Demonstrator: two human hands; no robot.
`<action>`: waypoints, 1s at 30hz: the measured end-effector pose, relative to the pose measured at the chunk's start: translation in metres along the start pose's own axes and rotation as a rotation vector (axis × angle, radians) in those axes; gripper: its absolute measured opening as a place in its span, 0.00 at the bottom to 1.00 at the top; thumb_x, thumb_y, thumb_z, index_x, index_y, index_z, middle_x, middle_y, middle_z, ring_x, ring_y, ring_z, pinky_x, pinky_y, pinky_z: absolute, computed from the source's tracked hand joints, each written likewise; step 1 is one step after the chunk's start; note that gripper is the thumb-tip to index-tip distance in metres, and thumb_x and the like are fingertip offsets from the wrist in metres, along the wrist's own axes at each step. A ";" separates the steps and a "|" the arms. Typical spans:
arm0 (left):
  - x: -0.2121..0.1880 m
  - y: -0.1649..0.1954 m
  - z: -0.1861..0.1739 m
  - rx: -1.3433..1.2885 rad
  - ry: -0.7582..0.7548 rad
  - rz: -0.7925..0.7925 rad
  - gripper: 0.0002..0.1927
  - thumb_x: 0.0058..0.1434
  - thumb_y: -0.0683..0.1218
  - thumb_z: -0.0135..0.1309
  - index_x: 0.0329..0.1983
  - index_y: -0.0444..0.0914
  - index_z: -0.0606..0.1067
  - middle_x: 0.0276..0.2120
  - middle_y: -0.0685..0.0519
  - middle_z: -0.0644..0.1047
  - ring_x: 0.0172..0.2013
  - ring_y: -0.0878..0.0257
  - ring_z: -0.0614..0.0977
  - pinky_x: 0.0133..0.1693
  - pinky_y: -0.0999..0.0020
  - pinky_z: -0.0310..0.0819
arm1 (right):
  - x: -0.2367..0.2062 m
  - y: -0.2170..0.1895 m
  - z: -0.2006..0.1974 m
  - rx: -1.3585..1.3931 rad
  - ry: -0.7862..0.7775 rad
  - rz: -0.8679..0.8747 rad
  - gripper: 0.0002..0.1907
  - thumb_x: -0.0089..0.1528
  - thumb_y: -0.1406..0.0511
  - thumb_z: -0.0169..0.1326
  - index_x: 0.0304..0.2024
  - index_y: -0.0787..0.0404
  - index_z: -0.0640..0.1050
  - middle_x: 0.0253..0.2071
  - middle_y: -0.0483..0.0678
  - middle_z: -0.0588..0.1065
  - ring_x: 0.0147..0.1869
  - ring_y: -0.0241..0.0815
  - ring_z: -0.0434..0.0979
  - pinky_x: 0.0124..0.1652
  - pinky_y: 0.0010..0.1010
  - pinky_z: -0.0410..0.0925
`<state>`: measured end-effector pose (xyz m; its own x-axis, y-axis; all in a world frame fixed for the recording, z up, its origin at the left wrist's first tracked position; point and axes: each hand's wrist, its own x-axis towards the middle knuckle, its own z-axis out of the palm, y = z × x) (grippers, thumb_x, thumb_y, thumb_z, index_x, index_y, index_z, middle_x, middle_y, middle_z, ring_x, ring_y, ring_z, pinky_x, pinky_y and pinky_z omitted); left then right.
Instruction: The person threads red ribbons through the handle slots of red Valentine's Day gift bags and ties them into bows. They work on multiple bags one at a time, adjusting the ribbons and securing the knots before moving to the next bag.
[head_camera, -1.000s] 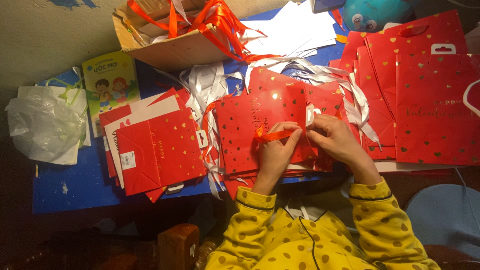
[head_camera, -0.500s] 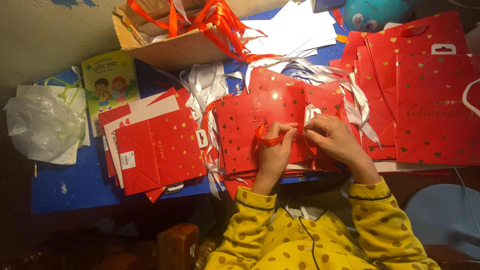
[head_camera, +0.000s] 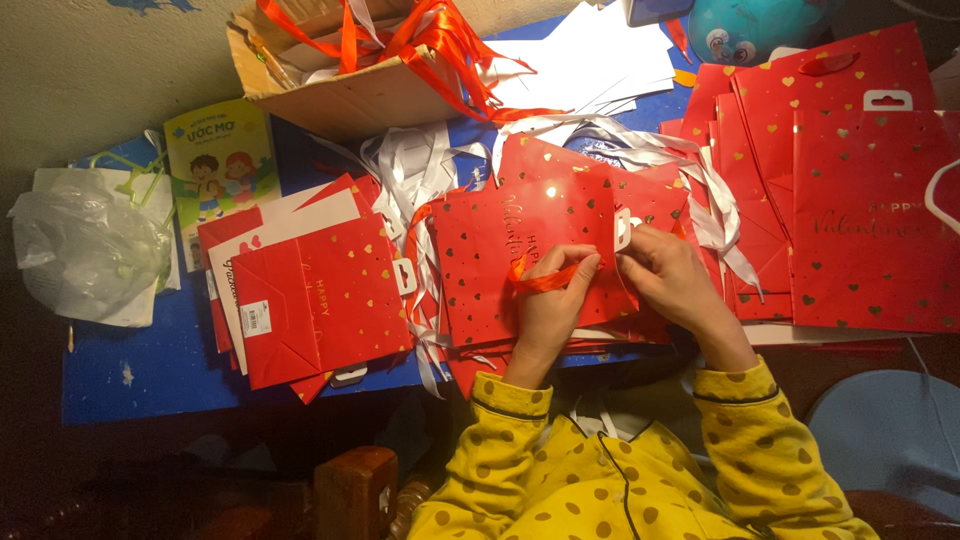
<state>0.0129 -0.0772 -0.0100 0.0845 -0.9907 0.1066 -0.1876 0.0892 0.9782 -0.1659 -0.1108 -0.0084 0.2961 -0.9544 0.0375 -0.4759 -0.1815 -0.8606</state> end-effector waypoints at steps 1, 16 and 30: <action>0.000 0.001 0.000 0.006 -0.001 0.005 0.09 0.67 0.46 0.59 0.43 0.35 0.79 0.34 0.51 0.82 0.34 0.66 0.82 0.38 0.71 0.76 | 0.000 -0.001 0.000 0.020 0.016 0.013 0.10 0.62 0.68 0.52 0.45 0.64 0.78 0.35 0.51 0.74 0.36 0.44 0.76 0.38 0.34 0.68; 0.000 0.006 -0.002 0.037 -0.040 0.043 0.11 0.64 0.46 0.61 0.46 0.36 0.79 0.39 0.51 0.82 0.37 0.64 0.83 0.39 0.70 0.76 | 0.000 -0.004 0.007 0.011 0.176 0.099 0.09 0.65 0.65 0.54 0.43 0.64 0.79 0.29 0.50 0.78 0.30 0.37 0.77 0.32 0.31 0.68; -0.001 0.004 -0.002 0.085 -0.043 0.120 0.10 0.63 0.45 0.62 0.44 0.36 0.79 0.42 0.49 0.82 0.42 0.60 0.84 0.45 0.68 0.77 | 0.001 0.004 0.007 0.050 0.174 0.082 0.09 0.66 0.65 0.53 0.44 0.64 0.79 0.26 0.47 0.77 0.27 0.31 0.74 0.28 0.27 0.66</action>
<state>0.0138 -0.0758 -0.0063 0.0151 -0.9771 0.2124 -0.2757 0.2001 0.9402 -0.1619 -0.1109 -0.0157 0.1085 -0.9929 0.0496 -0.4492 -0.0934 -0.8885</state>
